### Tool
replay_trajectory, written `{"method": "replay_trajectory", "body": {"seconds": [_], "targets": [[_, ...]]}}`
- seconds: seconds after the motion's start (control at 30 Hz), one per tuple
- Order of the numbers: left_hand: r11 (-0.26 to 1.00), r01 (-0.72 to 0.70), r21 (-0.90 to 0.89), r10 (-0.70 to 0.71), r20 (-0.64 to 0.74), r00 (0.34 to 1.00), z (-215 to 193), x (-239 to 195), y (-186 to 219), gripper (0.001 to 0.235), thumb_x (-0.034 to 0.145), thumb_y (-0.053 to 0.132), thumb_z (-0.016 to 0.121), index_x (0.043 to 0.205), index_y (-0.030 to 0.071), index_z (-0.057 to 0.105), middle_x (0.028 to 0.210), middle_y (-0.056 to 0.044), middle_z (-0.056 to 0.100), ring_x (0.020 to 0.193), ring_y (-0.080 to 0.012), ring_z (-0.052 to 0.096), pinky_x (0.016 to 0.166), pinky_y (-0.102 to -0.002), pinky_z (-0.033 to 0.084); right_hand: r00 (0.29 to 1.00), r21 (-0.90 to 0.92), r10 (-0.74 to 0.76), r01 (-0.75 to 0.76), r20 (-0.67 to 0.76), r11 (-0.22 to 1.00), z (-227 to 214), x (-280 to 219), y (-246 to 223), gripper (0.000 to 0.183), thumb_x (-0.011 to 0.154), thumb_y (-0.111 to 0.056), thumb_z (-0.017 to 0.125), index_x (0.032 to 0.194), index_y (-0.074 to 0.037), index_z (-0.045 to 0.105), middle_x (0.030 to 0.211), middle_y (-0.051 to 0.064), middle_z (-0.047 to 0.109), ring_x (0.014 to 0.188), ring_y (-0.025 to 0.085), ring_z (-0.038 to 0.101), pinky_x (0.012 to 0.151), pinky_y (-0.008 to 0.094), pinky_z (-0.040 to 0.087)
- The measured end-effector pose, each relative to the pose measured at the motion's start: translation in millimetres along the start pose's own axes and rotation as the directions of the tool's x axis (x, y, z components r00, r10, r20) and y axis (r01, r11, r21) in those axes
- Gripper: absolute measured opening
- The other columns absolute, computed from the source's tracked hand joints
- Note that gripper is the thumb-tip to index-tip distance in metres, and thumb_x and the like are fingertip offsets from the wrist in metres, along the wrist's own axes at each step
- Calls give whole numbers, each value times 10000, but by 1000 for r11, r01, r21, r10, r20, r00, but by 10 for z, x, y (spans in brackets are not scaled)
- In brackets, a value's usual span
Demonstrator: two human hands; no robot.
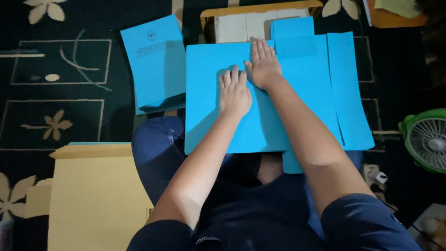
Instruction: The person sits cross-legged on a rug and folds a stack of blue paper sheets by hand. They repeatedly smooth the creases, lift the stack to check alignment, and place a printed blue sheet into the fold to create a cover.
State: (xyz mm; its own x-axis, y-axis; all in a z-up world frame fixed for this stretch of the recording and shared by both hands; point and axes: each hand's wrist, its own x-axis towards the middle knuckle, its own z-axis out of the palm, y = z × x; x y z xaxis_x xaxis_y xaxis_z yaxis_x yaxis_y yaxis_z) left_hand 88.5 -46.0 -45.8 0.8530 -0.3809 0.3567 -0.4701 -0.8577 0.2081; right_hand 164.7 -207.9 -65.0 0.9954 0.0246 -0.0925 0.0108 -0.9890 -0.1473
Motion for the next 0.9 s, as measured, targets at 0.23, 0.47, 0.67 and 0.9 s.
{"method": "replay_trajectory", "body": {"seconds": [0.23,0.47,0.67,0.9], "targets": [[997,50,-64,-48,36,998,-149,6,29,448,884,273,640,1295,107,575,1477,-132,503,1353,-318,429,1173,-493,317,992,-80,60,-51,112,995,-115,-1283,-317,734,1112,-483,201,1679,-36,68,1754,174,22,1626,348,30,1320,496,106],[987,66,-149,-30,235,972,-388,-1,56,489,1010,343,444,1440,120,517,1559,-184,399,1443,-363,319,1199,-557,217,988,-179,1,27,155,984,-175,-2959,-667,762,1093,-495,277,1669,-40,71,1746,167,63,1608,313,95,1290,463,143],[972,-84,-219,154,325,933,-500,-35,37,529,1072,458,428,1565,272,478,1666,-176,301,1567,-381,185,1246,-638,76,992,-15,-66,65,-104,998,-257,-3229,-267,571,1057,-470,458,1497,-109,507,1547,130,489,1446,310,470,1155,519,399],[968,-95,-233,184,397,899,-564,-9,28,615,1054,584,421,1595,293,429,1711,-145,249,1594,-346,149,1261,-627,52,976,-108,-14,-10,-217,994,-240,-2932,353,393,975,-402,634,1277,-156,686,1209,67,621,1161,309,653,929,454,550]]}}
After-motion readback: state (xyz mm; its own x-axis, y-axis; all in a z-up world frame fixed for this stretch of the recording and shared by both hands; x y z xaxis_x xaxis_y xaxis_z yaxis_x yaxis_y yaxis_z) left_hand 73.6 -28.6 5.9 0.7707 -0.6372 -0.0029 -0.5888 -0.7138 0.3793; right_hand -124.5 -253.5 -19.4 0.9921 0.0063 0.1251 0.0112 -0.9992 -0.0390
